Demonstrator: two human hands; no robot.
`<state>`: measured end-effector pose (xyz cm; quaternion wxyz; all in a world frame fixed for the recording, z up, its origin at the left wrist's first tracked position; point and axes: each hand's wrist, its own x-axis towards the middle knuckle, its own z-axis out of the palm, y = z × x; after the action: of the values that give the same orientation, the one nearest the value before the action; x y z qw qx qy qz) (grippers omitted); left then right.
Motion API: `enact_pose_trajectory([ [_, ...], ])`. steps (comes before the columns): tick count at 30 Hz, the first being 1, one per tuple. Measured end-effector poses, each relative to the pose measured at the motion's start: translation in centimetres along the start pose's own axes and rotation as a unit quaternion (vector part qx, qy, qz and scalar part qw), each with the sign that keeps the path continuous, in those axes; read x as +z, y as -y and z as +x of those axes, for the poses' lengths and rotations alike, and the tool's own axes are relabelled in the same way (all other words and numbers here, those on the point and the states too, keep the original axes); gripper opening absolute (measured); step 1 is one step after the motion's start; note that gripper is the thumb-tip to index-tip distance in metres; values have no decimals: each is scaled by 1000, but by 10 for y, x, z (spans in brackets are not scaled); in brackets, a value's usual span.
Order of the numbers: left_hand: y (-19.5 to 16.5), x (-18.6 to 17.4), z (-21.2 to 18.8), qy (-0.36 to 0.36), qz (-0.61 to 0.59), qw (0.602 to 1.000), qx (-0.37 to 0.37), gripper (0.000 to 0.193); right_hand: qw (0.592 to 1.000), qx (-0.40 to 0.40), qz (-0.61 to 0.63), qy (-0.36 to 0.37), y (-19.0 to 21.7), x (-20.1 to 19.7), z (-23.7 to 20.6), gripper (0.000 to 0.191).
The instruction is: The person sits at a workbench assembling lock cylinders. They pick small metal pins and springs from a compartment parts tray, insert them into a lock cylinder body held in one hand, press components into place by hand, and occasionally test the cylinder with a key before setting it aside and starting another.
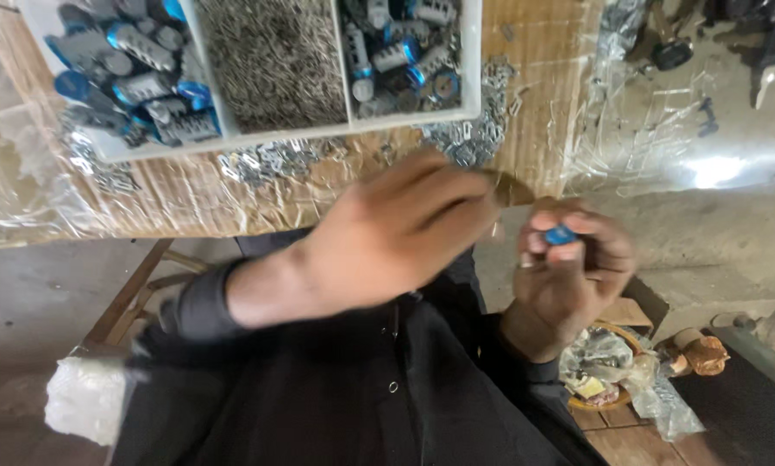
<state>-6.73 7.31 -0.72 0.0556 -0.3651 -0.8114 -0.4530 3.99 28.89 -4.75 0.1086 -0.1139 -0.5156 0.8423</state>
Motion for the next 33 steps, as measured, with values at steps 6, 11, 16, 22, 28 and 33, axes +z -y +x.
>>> enact_pose_trajectory([
  [6, -6, -51, -60, -123, -263, 948, -127, 24, 970, 161, -68, 171, -20, 60, 3, 19],
  [11, -4, -71, -86, -118, -260, 938, -199, 24, 954, 190, -29, 229, -23, 90, 16, 20],
  [16, -3, -84, -79, -97, -295, 922, -231, 24, 957, 173, -63, 224, -20, 100, 14, 21],
  [22, -1, -89, -98, -122, -318, 912, -229, 34, 955, 211, -22, 210, -26, 103, 11, 23],
  [28, -2, -98, -89, -78, -172, 961, -203, 33, 922, 307, 63, 225, -22, 96, 20, 23],
  [33, -12, -101, -91, -49, -109, 975, -187, 35, 915, 312, 12, 255, -16, 88, 20, 21],
])
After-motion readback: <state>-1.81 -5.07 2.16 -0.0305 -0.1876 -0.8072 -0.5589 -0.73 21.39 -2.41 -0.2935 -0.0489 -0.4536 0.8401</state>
